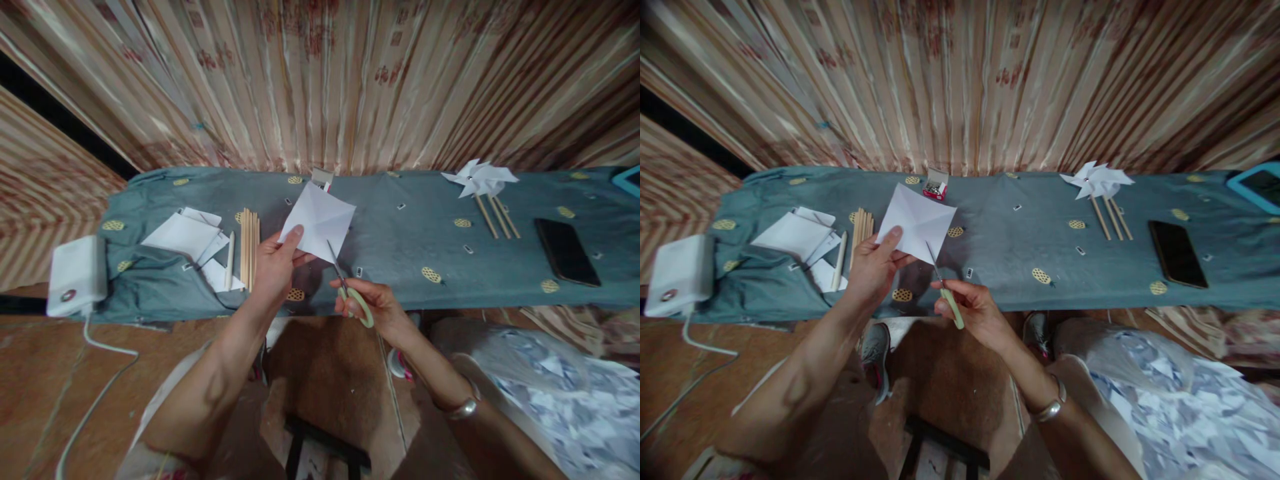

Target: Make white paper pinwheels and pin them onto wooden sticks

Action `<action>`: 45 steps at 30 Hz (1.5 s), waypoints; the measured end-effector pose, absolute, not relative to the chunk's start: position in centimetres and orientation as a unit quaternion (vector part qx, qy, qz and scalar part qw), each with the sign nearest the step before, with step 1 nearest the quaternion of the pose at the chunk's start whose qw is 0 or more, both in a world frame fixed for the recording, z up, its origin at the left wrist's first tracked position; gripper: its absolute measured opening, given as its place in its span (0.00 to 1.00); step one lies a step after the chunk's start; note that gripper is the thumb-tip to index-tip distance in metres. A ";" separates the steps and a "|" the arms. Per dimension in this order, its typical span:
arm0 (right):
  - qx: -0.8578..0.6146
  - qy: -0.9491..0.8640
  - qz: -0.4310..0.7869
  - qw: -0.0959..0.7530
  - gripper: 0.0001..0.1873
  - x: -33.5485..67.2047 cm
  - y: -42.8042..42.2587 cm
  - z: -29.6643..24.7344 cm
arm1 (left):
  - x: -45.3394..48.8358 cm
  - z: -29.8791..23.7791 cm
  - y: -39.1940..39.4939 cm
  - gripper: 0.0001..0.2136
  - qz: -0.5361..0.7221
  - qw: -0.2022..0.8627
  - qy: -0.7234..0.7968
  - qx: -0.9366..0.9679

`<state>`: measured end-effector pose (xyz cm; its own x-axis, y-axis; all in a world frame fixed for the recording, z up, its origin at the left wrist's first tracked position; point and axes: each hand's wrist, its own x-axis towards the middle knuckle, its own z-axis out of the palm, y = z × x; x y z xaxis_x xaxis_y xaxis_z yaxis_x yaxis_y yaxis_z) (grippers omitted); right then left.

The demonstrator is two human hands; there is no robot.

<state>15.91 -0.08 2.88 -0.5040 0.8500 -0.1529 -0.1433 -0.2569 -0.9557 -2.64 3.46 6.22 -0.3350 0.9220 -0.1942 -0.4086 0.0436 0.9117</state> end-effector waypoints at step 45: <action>-0.400 -0.434 0.718 0.368 0.22 15.2 -0.3 3.2 | -2.2 7.1 3.0 0.12 0.610 0.545 0.526 0.232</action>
<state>15.18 -0.30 3.23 -0.4087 0.8761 -0.2556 -0.1811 -0.3524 -0.9182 -2.20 3.01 7.11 -0.2978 0.9093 -0.2906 -0.4225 0.1474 0.8943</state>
